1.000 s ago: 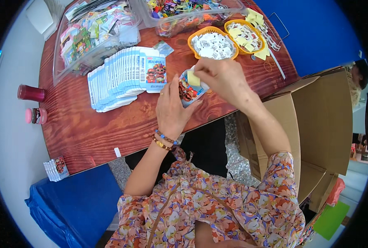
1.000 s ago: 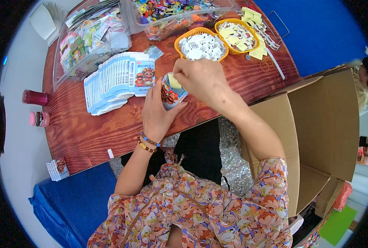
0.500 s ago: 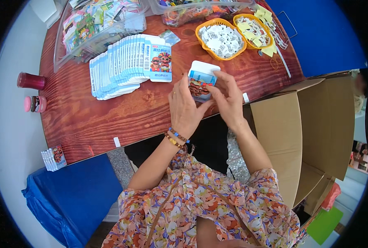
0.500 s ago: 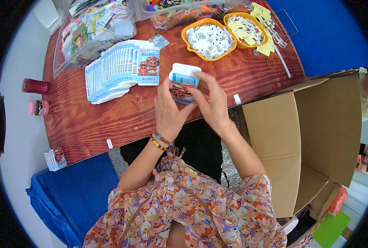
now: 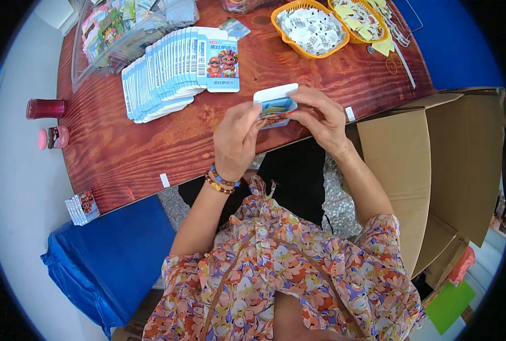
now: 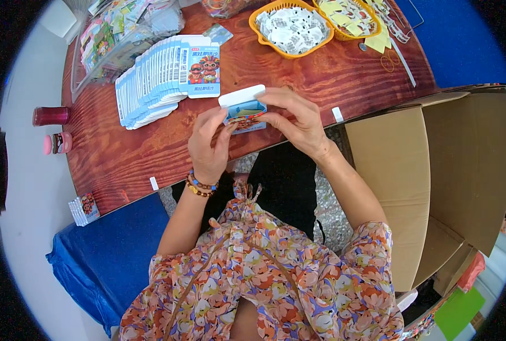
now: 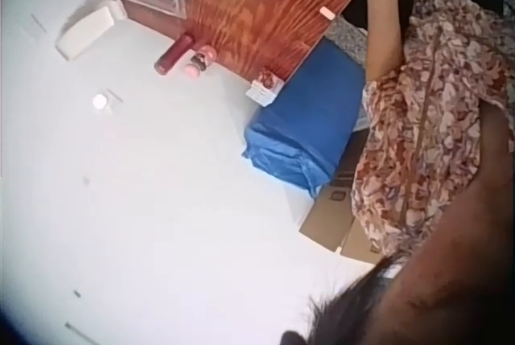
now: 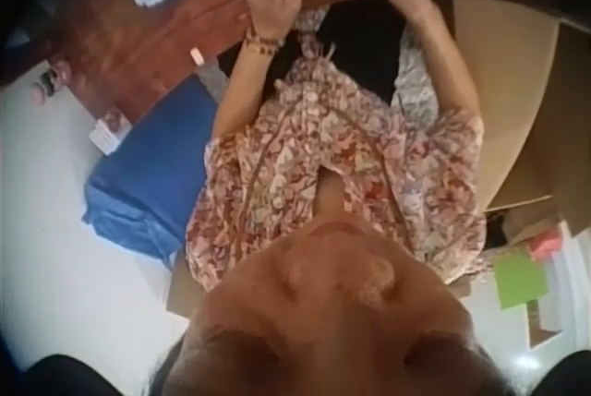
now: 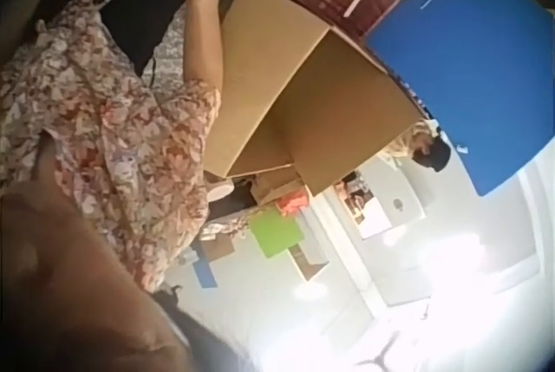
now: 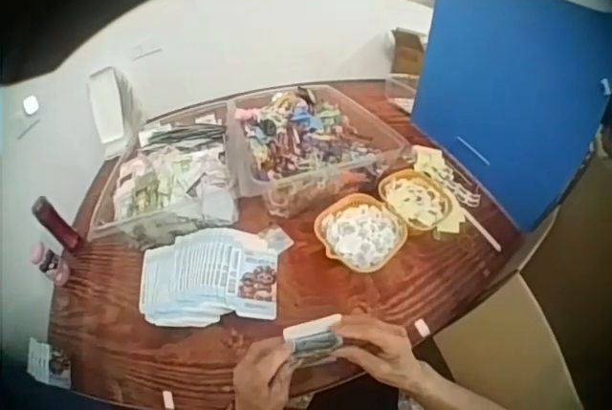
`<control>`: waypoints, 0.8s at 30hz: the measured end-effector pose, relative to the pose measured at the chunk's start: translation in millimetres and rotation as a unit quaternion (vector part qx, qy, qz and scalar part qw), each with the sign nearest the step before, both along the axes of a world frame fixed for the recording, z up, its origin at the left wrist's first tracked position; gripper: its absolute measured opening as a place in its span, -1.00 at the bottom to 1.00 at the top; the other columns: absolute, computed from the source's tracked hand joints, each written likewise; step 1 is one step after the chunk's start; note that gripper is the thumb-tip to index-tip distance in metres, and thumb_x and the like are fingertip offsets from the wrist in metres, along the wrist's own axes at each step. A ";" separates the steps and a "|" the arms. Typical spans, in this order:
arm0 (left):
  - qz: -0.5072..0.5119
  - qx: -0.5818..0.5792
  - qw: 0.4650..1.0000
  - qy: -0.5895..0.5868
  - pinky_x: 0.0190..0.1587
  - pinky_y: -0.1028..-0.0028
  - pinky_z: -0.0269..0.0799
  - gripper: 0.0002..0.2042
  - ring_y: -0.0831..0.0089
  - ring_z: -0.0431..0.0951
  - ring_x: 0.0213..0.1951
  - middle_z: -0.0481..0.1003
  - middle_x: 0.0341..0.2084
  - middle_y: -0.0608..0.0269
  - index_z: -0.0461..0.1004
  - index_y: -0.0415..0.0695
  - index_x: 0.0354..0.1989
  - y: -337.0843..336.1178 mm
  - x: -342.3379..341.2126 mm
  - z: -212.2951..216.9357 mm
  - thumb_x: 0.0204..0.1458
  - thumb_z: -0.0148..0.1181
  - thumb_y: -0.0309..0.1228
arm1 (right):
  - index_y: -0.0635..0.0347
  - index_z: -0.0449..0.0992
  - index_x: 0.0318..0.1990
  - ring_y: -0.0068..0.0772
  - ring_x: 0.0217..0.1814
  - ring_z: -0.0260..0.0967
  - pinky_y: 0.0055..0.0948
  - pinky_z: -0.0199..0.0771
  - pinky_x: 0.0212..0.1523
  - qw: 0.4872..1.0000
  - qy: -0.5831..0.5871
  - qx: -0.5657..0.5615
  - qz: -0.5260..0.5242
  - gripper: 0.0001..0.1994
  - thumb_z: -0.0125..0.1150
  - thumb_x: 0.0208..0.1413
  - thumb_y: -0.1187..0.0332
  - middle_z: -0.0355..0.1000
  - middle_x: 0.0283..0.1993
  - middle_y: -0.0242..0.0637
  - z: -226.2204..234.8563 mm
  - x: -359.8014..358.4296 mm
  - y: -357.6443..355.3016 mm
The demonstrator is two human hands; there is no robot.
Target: The person is placing small toy components from bowls into white packets and then into a cardboard box.
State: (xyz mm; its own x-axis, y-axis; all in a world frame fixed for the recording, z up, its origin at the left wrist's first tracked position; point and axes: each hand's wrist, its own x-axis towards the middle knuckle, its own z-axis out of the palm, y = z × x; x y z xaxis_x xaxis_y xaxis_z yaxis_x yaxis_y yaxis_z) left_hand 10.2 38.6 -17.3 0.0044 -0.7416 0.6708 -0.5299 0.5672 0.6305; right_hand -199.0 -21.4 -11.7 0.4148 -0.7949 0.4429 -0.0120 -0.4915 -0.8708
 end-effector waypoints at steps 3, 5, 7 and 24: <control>-0.020 0.040 0.999 -0.020 -0.24 0.31 0.57 -0.53 0.12 0.60 -0.19 0.53 -0.15 0.01 0.52 -0.11 0.07 7.6 10.9 5.1 -0.07 0.30 -0.73 | 0.28 0.60 -0.07 -0.15 0.03 0.52 -0.32 0.55 -0.04 0.996 0.042 -0.071 0.017 -0.68 0.39 -0.04 0.63 0.55 -0.05 -0.08 5.8 3.6 -0.2; -0.041 0.070 0.997 -0.018 -0.23 0.32 0.57 -0.53 0.13 0.60 -0.18 0.53 -0.14 0.01 0.54 -0.12 0.06 10.8 16.6 5.5 -0.08 0.31 -0.73 | 0.28 0.60 -0.07 -0.15 0.02 0.52 -0.32 0.54 -0.04 0.995 0.058 -0.079 0.034 -0.68 0.40 -0.05 0.62 0.54 -0.04 -0.08 9.2 0.0 -1.1; -0.072 0.112 0.991 0.004 -0.22 0.32 0.57 -0.53 0.15 0.60 -0.18 0.52 -0.13 0.03 0.55 -0.12 0.05 8.6 19.1 7.1 -0.10 0.32 -0.74 | 0.28 0.60 -0.07 -0.15 0.00 0.53 -0.32 0.54 -0.03 0.992 0.076 -0.088 0.049 -0.67 0.40 -0.06 0.61 0.54 -0.02 -0.08 14.6 -2.5 -3.6; -0.072 0.095 0.993 0.017 -0.17 0.30 0.53 -0.55 0.13 0.58 -0.17 0.52 -0.16 0.05 0.52 -0.15 -0.06 -5.0 19.6 11.7 -0.19 0.34 -0.74 | 0.31 0.55 -0.13 -0.38 -0.05 0.52 -0.43 0.51 -0.07 0.998 -0.001 -0.046 0.053 -0.83 0.31 0.14 0.47 0.53 0.00 -0.13 15.2 10.1 -1.0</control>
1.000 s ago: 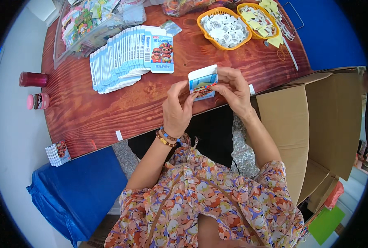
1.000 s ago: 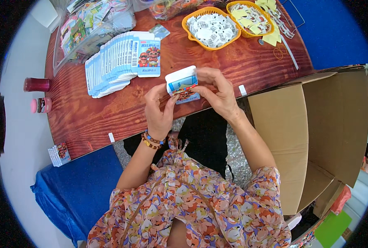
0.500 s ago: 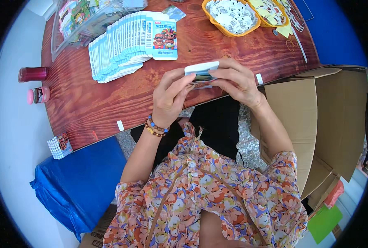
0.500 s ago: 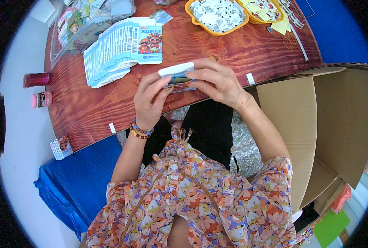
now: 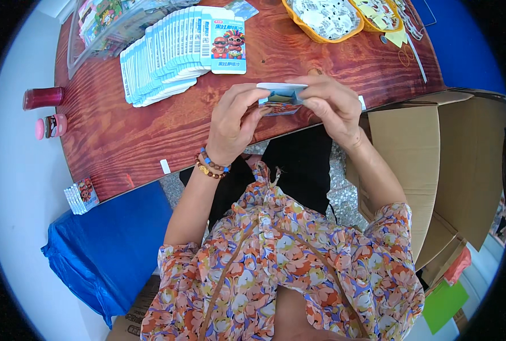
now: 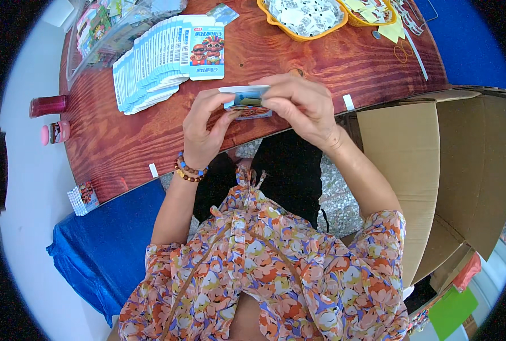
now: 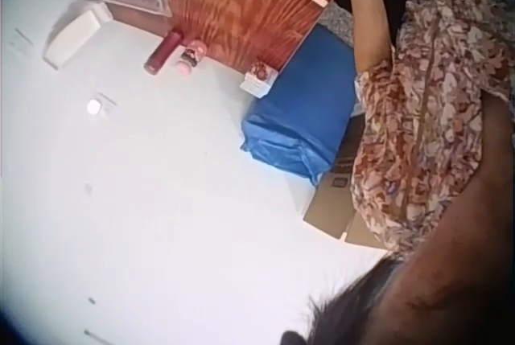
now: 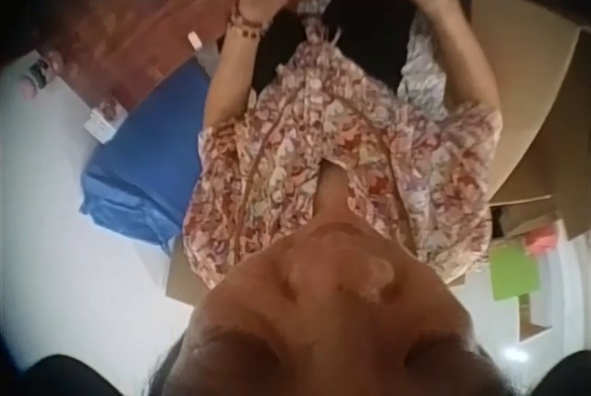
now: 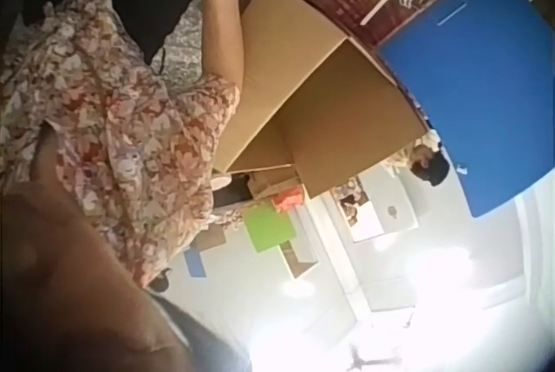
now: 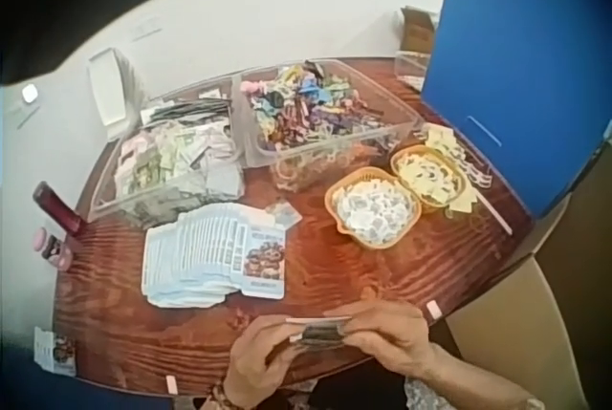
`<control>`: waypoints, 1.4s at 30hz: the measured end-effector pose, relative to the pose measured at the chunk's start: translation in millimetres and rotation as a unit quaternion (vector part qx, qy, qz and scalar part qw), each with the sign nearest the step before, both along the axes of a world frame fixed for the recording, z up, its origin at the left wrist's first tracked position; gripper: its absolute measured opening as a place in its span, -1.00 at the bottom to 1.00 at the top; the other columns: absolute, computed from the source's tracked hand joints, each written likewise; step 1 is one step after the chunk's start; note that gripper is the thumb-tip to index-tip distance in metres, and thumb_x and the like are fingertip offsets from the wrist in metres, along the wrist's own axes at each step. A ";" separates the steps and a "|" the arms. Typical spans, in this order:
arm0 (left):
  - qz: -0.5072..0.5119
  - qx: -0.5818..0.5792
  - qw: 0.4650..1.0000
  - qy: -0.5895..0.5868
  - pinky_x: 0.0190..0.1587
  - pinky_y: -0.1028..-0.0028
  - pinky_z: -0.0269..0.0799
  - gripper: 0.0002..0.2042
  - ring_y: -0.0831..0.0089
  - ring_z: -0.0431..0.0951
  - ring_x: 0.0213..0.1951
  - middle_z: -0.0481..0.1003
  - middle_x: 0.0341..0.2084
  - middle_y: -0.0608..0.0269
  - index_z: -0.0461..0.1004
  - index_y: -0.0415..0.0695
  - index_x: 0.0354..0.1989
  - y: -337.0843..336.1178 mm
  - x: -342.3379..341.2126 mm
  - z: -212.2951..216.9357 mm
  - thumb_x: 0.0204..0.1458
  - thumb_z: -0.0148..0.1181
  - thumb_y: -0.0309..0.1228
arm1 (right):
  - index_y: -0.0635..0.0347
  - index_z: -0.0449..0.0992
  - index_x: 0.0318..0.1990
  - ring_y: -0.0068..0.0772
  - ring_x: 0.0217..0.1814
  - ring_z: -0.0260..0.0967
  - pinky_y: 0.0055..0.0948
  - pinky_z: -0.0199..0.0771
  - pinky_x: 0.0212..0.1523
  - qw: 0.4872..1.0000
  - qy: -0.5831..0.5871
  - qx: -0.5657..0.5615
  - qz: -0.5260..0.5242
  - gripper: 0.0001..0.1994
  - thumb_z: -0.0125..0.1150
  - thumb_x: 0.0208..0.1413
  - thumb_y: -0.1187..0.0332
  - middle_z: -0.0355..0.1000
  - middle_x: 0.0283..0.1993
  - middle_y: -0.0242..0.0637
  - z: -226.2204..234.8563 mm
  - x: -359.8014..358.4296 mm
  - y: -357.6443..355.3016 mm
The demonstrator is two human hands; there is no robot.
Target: The person is placing small toy components from bowls into white packets and then into a cardboard box.
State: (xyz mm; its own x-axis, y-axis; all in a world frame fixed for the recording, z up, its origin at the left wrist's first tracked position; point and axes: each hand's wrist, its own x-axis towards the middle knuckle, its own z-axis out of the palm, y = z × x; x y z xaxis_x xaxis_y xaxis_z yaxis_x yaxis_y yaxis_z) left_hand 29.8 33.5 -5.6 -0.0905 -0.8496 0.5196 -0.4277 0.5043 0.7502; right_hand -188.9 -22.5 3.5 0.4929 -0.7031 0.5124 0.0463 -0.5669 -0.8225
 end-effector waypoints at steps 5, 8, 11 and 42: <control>0.022 -0.025 0.999 -0.015 -0.17 0.28 0.51 -0.55 0.12 0.58 -0.16 0.53 -0.17 0.07 0.52 -0.13 -0.05 0.8 -1.7 -6.3 -0.20 0.34 -0.73 | 0.26 0.46 -0.14 -0.76 -0.20 0.34 -0.66 0.35 -0.18 0.970 -0.062 0.222 -0.071 -0.89 0.17 0.32 0.40 0.46 -0.26 -0.43 20.5 9.0 6.4; 0.021 -0.036 0.999 -0.023 -0.18 0.28 0.51 -0.56 0.13 0.58 -0.17 0.54 -0.17 0.08 0.53 -0.13 -0.05 -0.4 -0.5 -8.0 -0.19 0.33 -0.73 | 0.27 0.51 -0.13 -0.75 -0.18 0.36 -0.65 0.37 -0.17 0.950 -0.089 0.295 -0.060 -0.88 0.17 0.31 0.40 0.48 -0.26 -0.45 27.9 18.3 4.4; 0.011 -0.030 0.999 -0.002 -0.18 0.27 0.51 -0.57 0.12 0.58 -0.17 0.54 -0.17 0.08 0.53 -0.13 -0.06 -1.2 -1.4 -9.0 -0.18 0.32 -0.72 | 0.30 0.58 -0.15 -0.62 -0.13 0.41 -0.56 0.40 -0.07 0.972 0.016 0.234 -0.028 -0.85 0.18 0.29 0.39 0.53 -0.16 -0.32 28.0 7.5 -0.5; 0.029 0.008 0.999 0.026 -0.19 0.37 0.56 -0.49 0.23 0.60 -0.18 0.52 -0.14 0.12 0.50 -0.06 0.13 -14.5 -6.0 1.5 -0.05 0.30 -0.71 | 0.19 0.55 0.09 -0.11 0.11 0.53 -0.27 0.61 0.05 0.954 0.244 -0.167 -0.039 -0.61 0.31 0.06 0.56 0.51 0.15 -0.14 30.0 3.6 -15.2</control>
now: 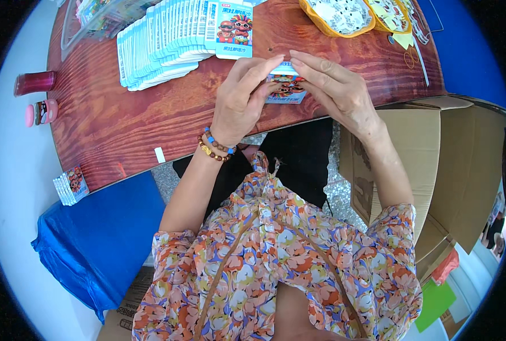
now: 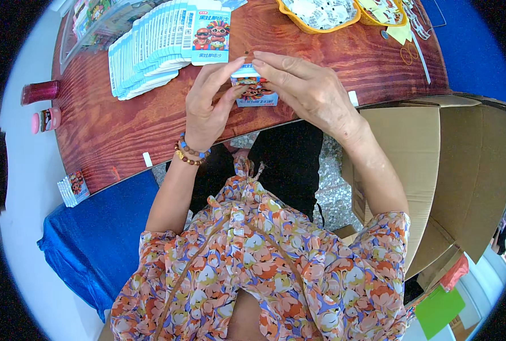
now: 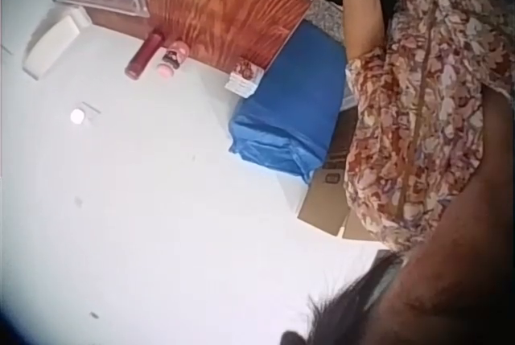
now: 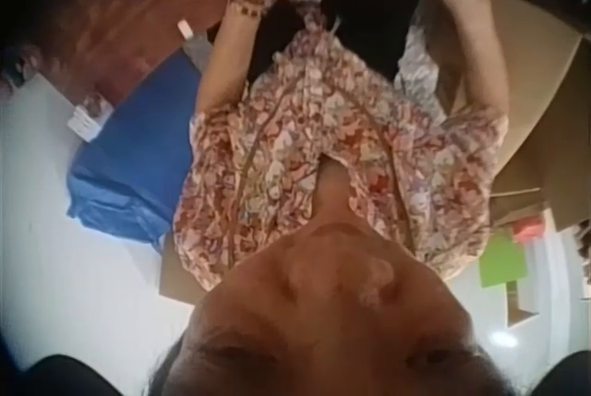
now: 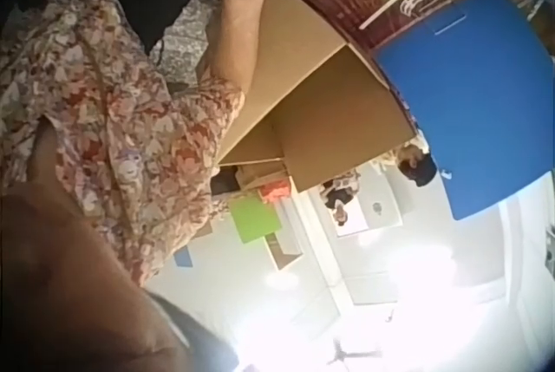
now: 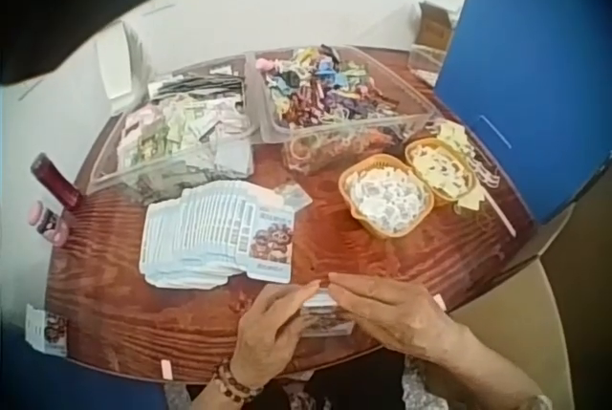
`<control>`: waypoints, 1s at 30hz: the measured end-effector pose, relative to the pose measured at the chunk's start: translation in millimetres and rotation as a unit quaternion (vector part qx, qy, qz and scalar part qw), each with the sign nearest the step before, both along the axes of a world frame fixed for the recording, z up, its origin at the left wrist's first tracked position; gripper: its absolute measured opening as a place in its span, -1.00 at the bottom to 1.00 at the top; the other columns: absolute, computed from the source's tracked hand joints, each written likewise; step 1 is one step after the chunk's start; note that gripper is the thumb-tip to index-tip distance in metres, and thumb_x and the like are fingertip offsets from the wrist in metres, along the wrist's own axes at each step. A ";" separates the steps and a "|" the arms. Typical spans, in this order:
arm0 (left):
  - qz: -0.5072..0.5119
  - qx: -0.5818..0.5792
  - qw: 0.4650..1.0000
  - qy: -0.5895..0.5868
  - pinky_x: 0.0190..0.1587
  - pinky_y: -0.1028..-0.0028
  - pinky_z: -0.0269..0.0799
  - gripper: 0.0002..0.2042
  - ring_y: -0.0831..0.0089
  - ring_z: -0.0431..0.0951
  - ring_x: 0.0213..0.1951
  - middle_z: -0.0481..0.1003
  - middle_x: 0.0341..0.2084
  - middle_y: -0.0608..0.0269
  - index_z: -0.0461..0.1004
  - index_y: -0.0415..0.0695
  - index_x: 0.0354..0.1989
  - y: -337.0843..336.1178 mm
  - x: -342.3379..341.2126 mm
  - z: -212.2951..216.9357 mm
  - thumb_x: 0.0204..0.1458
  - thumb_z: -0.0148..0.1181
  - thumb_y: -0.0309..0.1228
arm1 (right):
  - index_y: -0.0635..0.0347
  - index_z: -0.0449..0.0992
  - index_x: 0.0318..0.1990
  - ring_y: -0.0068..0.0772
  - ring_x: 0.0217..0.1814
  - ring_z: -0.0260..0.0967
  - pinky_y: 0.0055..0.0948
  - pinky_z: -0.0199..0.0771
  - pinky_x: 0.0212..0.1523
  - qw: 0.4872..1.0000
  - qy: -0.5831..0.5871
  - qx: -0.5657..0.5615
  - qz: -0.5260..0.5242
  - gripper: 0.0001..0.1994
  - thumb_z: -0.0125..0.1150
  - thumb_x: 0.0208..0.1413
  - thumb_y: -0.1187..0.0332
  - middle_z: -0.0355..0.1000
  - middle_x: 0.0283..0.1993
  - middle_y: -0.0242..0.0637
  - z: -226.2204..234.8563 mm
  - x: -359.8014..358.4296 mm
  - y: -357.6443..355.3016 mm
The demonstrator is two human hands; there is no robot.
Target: The person is placing small toy components from bowls into white packets and then into a cardboard box.
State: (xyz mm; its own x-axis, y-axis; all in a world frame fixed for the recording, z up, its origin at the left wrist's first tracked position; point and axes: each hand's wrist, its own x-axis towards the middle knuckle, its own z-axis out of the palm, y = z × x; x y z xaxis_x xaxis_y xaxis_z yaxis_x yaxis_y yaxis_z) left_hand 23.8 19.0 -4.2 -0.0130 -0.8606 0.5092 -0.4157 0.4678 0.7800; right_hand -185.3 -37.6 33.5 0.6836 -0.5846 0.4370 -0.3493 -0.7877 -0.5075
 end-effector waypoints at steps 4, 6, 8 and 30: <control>-0.026 0.017 0.999 0.044 -0.21 0.40 0.56 -0.52 0.26 0.58 -0.21 0.51 -0.17 0.14 0.52 -0.07 0.09 0.9 0.2 -4.6 -0.06 0.29 -0.72 | 0.17 0.55 0.11 -0.11 0.08 0.54 -0.32 0.63 0.02 1.000 -0.002 -0.016 0.004 -0.58 0.32 0.05 0.58 0.51 0.15 -0.12 -4.5 -2.3 -2.6; -0.033 0.017 0.998 0.053 -0.22 0.41 0.56 -0.52 0.27 0.58 -0.21 0.51 -0.17 0.14 0.52 -0.07 0.09 1.2 0.9 -10.2 -0.05 0.29 -0.72 | 0.17 0.55 0.12 -0.11 0.07 0.55 -0.34 0.63 0.00 0.999 0.000 -0.035 0.016 -0.58 0.32 0.05 0.58 0.51 0.15 -0.12 -6.8 -4.5 -4.3; -0.039 0.015 0.997 0.064 -0.22 0.41 0.56 -0.52 0.28 0.58 -0.21 0.51 -0.17 0.14 0.52 -0.08 0.09 2.0 1.5 -15.5 -0.05 0.29 -0.71 | 0.18 0.55 0.11 -0.15 0.10 0.54 -0.37 0.64 -0.02 0.999 -0.020 -0.027 0.026 -0.58 0.33 0.04 0.58 0.51 0.15 -0.13 -11.4 -4.3 -5.4; -0.037 0.027 0.998 0.042 -0.29 0.46 0.58 -0.71 0.41 0.62 -0.32 0.54 -0.29 0.15 0.60 -0.18 -0.06 18.3 23.6 -5.9 -0.01 0.32 -0.62 | 0.27 0.60 -0.05 -0.16 0.04 0.52 -0.35 0.55 0.01 0.988 -0.025 0.148 0.038 -0.73 0.33 0.06 0.53 0.53 -0.01 -0.10 4.6 21.1 4.3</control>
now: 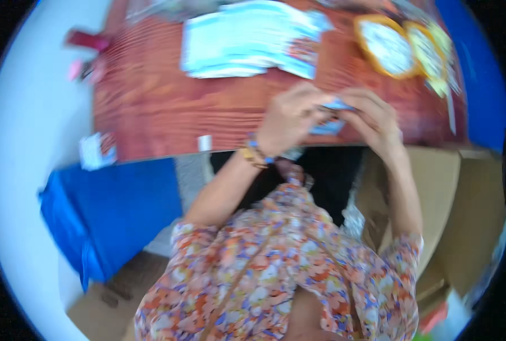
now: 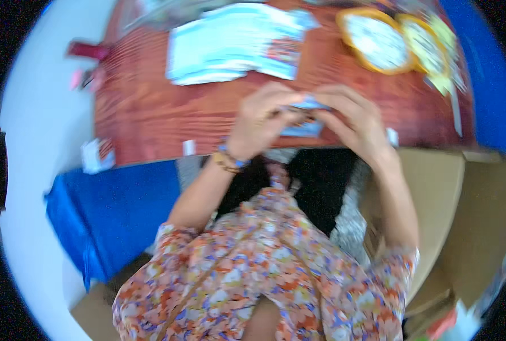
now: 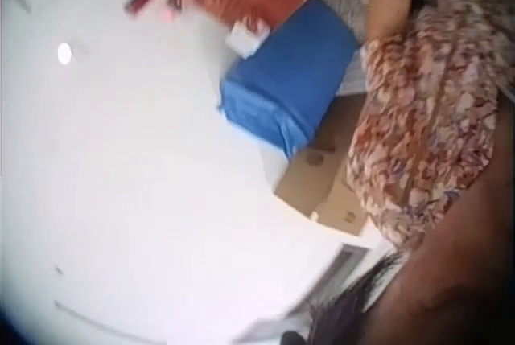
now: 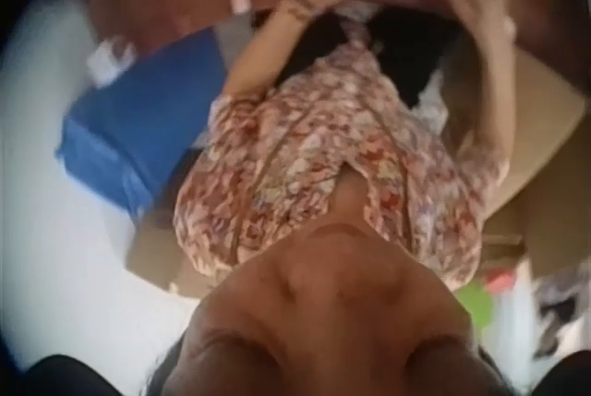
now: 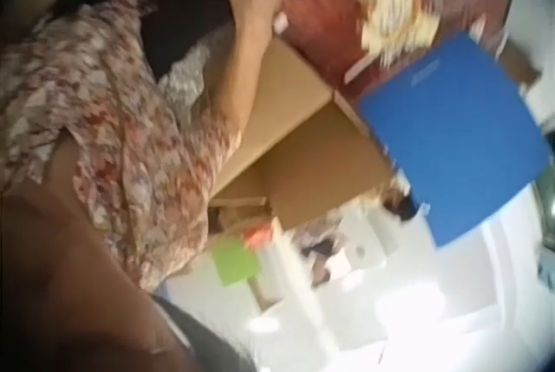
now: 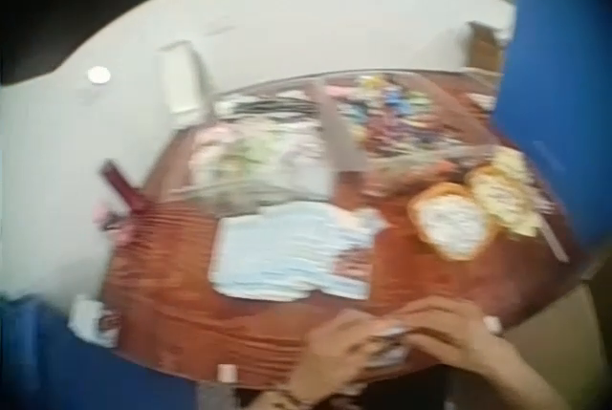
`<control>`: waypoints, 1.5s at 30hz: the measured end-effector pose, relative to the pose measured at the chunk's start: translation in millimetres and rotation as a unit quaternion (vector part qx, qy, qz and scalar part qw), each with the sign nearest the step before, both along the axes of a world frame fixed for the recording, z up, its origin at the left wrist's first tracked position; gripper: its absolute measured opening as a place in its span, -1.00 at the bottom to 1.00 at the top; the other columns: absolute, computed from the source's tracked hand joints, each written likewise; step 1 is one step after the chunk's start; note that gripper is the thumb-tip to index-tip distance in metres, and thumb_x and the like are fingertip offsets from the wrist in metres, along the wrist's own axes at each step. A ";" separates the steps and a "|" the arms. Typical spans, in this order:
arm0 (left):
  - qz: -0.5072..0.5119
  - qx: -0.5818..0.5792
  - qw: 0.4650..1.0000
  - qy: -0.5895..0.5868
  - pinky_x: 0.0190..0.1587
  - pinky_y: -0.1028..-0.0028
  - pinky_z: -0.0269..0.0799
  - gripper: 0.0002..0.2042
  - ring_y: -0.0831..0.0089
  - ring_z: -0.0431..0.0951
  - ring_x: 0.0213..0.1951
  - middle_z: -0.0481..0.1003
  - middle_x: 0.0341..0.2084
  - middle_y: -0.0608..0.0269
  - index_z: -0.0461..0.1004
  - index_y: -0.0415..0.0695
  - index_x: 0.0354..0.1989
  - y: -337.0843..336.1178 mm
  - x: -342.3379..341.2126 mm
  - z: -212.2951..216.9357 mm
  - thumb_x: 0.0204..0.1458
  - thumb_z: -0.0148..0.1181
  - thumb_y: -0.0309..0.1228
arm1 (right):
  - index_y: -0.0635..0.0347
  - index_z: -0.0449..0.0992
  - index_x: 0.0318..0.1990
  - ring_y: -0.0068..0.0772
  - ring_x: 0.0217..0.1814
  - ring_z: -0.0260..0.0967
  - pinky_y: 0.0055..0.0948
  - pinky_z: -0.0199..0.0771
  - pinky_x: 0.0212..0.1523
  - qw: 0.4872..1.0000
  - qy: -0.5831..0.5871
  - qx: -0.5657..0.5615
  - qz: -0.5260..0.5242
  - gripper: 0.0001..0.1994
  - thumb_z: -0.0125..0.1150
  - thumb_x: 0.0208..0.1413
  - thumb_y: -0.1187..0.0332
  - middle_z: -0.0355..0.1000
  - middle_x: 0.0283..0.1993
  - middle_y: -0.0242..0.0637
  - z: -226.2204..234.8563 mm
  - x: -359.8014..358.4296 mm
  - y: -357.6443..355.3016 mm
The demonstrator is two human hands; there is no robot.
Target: The person is placing small toy components from bowls into white packets and then into a cardboard box.
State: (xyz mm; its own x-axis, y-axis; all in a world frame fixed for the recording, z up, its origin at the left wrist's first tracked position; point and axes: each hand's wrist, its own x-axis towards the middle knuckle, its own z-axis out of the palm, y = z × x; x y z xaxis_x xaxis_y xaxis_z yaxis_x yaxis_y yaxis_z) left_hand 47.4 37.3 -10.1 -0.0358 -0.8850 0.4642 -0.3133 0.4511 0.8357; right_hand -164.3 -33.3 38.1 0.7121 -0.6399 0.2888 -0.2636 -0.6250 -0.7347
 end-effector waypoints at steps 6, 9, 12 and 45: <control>0.099 0.026 0.995 -0.016 0.02 0.28 0.47 -0.54 0.20 0.55 -0.08 0.52 -0.11 0.04 0.42 -0.18 0.20 47.2 23.4 32.6 0.08 0.25 -0.49 | 0.37 0.61 -0.03 -0.32 0.05 0.50 -0.37 0.51 0.06 0.984 -0.089 0.145 -0.058 -0.76 0.20 0.15 0.59 0.55 0.01 -0.14 -20.4 36.4 18.2; 0.252 0.033 0.961 -0.110 0.04 0.15 0.44 -0.50 0.00 0.53 -0.06 0.48 -0.01 -0.06 0.35 -0.21 0.22 85.0 60.7 36.1 0.08 0.25 -0.42 | 0.37 0.58 0.02 -0.33 0.09 0.49 -0.40 0.49 0.06 0.925 -0.133 0.356 -0.016 -0.73 0.18 0.16 0.58 0.50 0.11 -0.17 -29.3 96.1 39.7; 0.404 0.046 0.884 -0.232 -0.02 0.13 0.43 -0.52 -0.01 0.52 -0.11 0.48 -0.13 -0.06 0.37 -0.23 0.23 127.2 141.0 48.4 0.08 0.19 -0.52 | 0.35 0.57 0.02 -0.31 0.11 0.49 -0.40 0.47 0.06 0.958 -0.087 0.271 0.041 -0.74 0.17 0.18 0.57 0.50 0.12 -0.17 -22.2 119.8 43.0; 0.247 0.034 0.928 -0.276 0.15 0.22 0.30 -0.66 0.16 0.47 0.07 0.53 -0.01 0.09 0.50 -0.16 0.10 64.9 94.5 20.7 0.13 0.24 -0.46 | 0.33 0.49 0.12 0.04 0.29 0.36 -0.23 0.42 0.25 0.988 0.061 -0.132 -0.054 -0.61 0.29 0.10 0.52 0.39 0.25 -0.03 -46.0 82.0 -34.2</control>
